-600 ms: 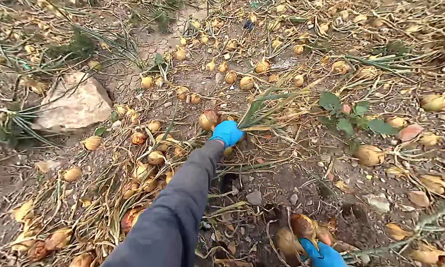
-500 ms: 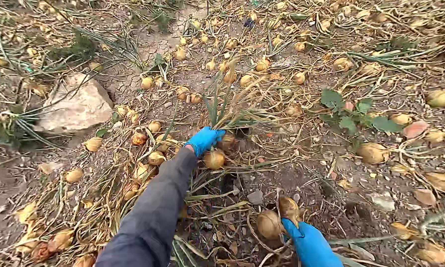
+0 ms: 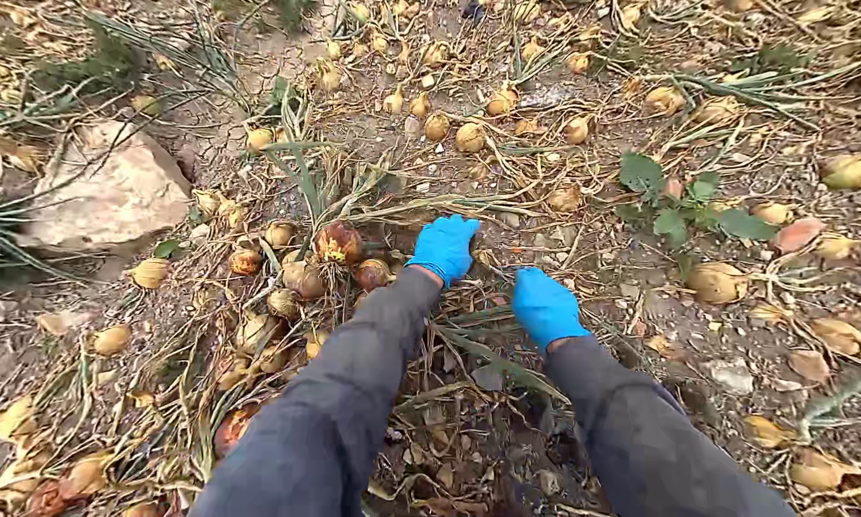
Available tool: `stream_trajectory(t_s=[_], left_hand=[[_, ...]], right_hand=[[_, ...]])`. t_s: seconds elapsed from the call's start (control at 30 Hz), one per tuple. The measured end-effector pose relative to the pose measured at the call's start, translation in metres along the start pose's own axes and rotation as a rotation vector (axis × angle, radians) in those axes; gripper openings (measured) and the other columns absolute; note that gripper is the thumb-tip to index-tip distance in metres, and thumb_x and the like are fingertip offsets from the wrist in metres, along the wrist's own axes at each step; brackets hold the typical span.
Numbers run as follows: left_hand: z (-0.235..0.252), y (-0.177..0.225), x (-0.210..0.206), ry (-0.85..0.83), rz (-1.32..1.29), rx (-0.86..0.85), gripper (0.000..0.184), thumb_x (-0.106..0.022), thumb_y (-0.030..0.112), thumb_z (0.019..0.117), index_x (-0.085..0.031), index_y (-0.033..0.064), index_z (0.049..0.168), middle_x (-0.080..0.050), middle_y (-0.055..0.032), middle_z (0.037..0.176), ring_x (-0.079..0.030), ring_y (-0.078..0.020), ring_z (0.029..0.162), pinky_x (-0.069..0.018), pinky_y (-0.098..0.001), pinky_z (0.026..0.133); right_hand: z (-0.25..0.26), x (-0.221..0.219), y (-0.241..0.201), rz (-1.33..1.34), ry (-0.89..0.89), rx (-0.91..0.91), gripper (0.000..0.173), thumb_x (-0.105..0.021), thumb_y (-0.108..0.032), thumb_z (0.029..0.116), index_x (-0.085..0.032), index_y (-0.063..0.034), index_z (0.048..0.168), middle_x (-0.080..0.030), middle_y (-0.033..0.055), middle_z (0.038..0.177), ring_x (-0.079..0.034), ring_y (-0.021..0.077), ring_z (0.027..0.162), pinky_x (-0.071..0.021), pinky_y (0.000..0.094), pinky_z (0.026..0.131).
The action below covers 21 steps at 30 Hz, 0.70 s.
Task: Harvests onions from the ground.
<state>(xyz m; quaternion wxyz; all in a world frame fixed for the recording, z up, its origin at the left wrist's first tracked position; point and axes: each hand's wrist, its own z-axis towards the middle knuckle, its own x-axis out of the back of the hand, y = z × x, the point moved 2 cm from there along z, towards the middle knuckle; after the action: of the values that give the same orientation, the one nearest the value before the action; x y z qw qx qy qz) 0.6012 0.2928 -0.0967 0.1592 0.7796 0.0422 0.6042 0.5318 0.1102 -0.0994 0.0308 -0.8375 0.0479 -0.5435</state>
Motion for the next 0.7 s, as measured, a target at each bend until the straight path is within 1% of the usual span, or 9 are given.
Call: stream_trajectory(t_s=[0.07, 0.13, 0.2, 0.27, 0.37, 0.47, 0.57, 0.63, 0.7], left_hand=[[0.023, 0.021, -0.049, -0.126, -0.031, -0.088, 0.048, -0.076, 0.029, 0.0898, -0.067, 0.0314, 0.137, -0.064, -0.0135, 0.132, -0.067, -0.0355, 0.116, -0.0594, -0.0608, 0.087], [0.035, 0.026, -0.063, -0.080, -0.129, -0.113, 0.023, -0.065, 0.026, 0.0978, -0.076, 0.0223, 0.117, -0.067, -0.0116, 0.125, -0.068, -0.0306, 0.113, -0.0597, -0.0552, 0.089], [0.039, 0.020, -0.059, -0.090, -0.195, -0.131, 0.025, -0.061, 0.031, 0.1031, -0.077, 0.0137, 0.111, -0.069, -0.0126, 0.120, -0.067, -0.0304, 0.116, -0.0572, -0.0548, 0.096], [0.039, 0.021, -0.048, -0.138, -0.213, -0.104, 0.029, -0.062, 0.033, 0.1030, -0.075, 0.0082, 0.112, -0.072, -0.0145, 0.119, -0.067, -0.0322, 0.119, -0.0554, -0.0565, 0.099], [0.030, 0.020, -0.038, -0.183, -0.294, 0.005, 0.026, -0.062, 0.028, 0.1027, -0.072, 0.0052, 0.111, -0.072, -0.0171, 0.113, -0.069, -0.0351, 0.112, -0.0571, -0.0597, 0.093], [0.028, 0.016, -0.036, -0.198, -0.368, 0.074, 0.026, -0.060, 0.027, 0.1030, -0.071, 0.0046, 0.108, -0.072, -0.0177, 0.109, -0.070, -0.0356, 0.107, -0.0572, -0.0611, 0.089], [0.029, 0.026, -0.029, -0.258, -0.311, 0.161, 0.024, -0.061, 0.025, 0.1011, -0.071, 0.0051, 0.110, -0.072, -0.0184, 0.110, -0.070, -0.0368, 0.107, -0.0583, -0.0613, 0.086], [0.028, 0.040, -0.022, -0.292, -0.199, 0.206, 0.025, -0.059, 0.026, 0.1021, -0.069, 0.0057, 0.114, -0.071, -0.0182, 0.116, -0.070, -0.0380, 0.109, -0.0580, -0.0627, 0.083], [0.028, 0.049, -0.017, -0.312, -0.083, 0.179, 0.025, -0.060, 0.027, 0.1024, -0.071, 0.0052, 0.109, -0.072, -0.0182, 0.112, -0.070, -0.0387, 0.105, -0.0570, -0.0627, 0.079]], right_hand=[[0.013, -0.006, 0.023, -0.134, -0.031, -0.070, 0.019, -0.063, -0.017, 0.0935, -0.068, -0.0034, 0.106, -0.070, 0.0218, 0.106, -0.071, 0.0433, 0.089, -0.0565, 0.0629, 0.068], [0.019, 0.002, 0.028, -0.212, -0.106, -0.082, 0.024, -0.063, -0.025, 0.0953, -0.069, -0.0017, 0.097, -0.071, 0.0229, 0.099, -0.070, 0.0435, 0.091, -0.0549, 0.0640, 0.071], [0.039, 0.006, 0.040, -0.249, -0.223, -0.008, 0.040, -0.055, -0.041, 0.1013, -0.072, -0.0053, 0.092, -0.072, 0.0204, 0.098, -0.071, 0.0408, 0.097, -0.0547, 0.0642, 0.076], [0.071, 0.000, 0.063, -0.204, -0.391, 0.070, 0.057, -0.046, -0.053, 0.1054, -0.073, -0.0046, 0.094, -0.072, 0.0209, 0.101, -0.069, 0.0402, 0.102, -0.0528, 0.0660, 0.084], [0.090, -0.009, 0.076, -0.176, -0.502, 0.173, 0.058, -0.042, -0.050, 0.1084, -0.072, -0.0039, 0.092, -0.071, 0.0206, 0.096, -0.068, 0.0394, 0.097, -0.0508, 0.0643, 0.084], [0.070, -0.003, 0.081, -0.103, -0.453, 0.215, 0.053, -0.044, -0.047, 0.1081, -0.071, -0.0093, 0.082, -0.069, 0.0146, 0.084, -0.068, 0.0337, 0.086, -0.0516, 0.0599, 0.077], [0.017, -0.002, 0.077, 0.159, -0.354, 0.177, 0.049, -0.048, -0.046, 0.1073, -0.069, -0.0112, 0.079, -0.065, 0.0096, 0.074, -0.065, 0.0277, 0.075, -0.0508, 0.0554, 0.069], [-0.014, -0.019, 0.067, 0.324, -0.331, 0.118, 0.048, -0.048, -0.047, 0.1060, -0.070, -0.0120, 0.083, -0.065, 0.0070, 0.074, -0.065, 0.0250, 0.074, -0.0515, 0.0530, 0.069], [-0.035, -0.051, 0.055, 0.428, -0.314, 0.069, 0.049, -0.048, -0.052, 0.1033, -0.069, -0.0144, 0.081, -0.064, 0.0041, 0.073, -0.065, 0.0220, 0.073, -0.0513, 0.0505, 0.069]])
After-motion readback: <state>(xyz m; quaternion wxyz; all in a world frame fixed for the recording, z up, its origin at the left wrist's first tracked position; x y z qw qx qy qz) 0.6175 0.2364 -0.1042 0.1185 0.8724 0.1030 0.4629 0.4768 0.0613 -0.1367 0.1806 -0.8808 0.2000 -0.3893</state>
